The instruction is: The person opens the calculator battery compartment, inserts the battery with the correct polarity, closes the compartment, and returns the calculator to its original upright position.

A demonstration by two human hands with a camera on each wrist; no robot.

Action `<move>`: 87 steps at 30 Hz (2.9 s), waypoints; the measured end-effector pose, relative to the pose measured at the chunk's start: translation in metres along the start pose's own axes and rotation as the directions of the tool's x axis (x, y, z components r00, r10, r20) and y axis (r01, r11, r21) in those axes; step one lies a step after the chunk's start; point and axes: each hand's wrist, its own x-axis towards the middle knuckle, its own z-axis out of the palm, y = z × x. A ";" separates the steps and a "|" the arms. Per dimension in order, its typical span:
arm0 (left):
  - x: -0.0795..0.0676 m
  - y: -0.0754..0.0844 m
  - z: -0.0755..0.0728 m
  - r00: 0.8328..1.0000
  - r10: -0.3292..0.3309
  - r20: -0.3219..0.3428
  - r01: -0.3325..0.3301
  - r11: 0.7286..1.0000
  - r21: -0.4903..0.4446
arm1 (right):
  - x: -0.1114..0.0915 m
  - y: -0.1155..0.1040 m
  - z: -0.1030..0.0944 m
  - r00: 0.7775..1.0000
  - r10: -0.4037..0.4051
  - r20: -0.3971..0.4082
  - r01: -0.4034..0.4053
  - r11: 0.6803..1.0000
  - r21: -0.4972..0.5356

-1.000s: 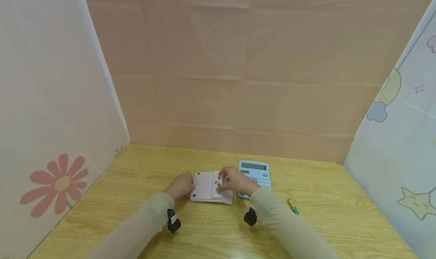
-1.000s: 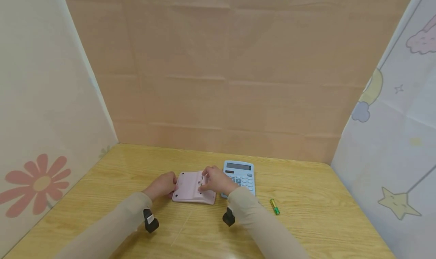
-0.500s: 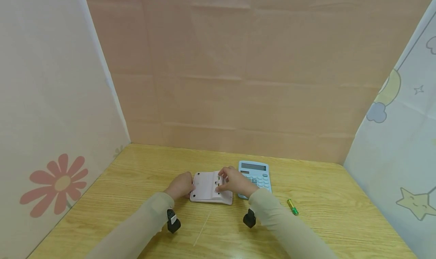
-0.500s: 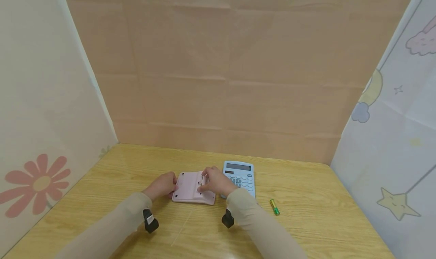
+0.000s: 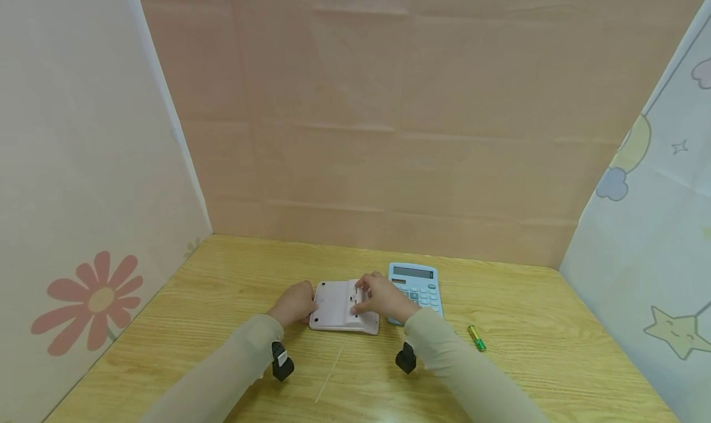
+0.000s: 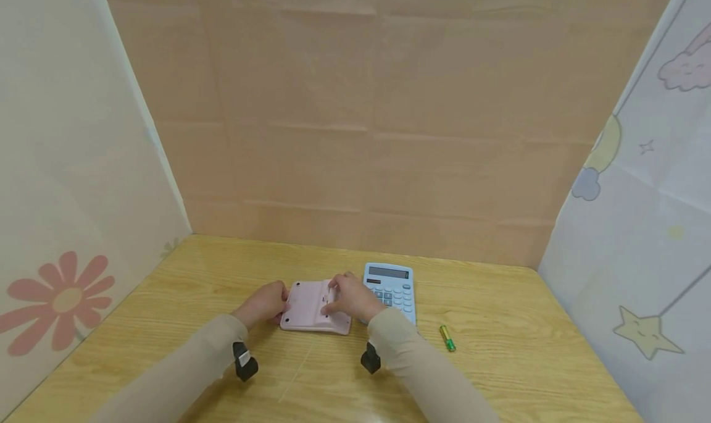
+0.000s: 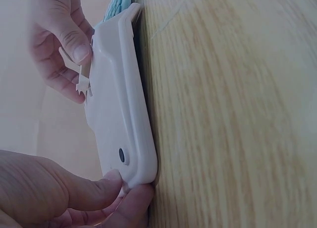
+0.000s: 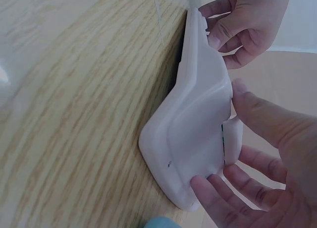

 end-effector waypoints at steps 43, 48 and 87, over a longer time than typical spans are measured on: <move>0.005 -0.003 0.002 1.000 0.007 -0.004 -0.007 1.000 0.019 | 0.001 -0.011 -0.002 0.998 0.040 -0.054 -0.042 0.999 -0.034; 0.004 -0.003 0.002 1.000 0.005 -0.001 -0.005 1.000 0.012 | 0.002 -0.011 -0.001 0.998 0.046 -0.049 -0.047 0.999 -0.021; -0.001 -0.001 0.000 0.999 0.029 -0.019 -0.029 1.000 0.000 | 0.007 -0.009 -0.001 0.997 0.070 -0.013 -0.071 0.996 -0.049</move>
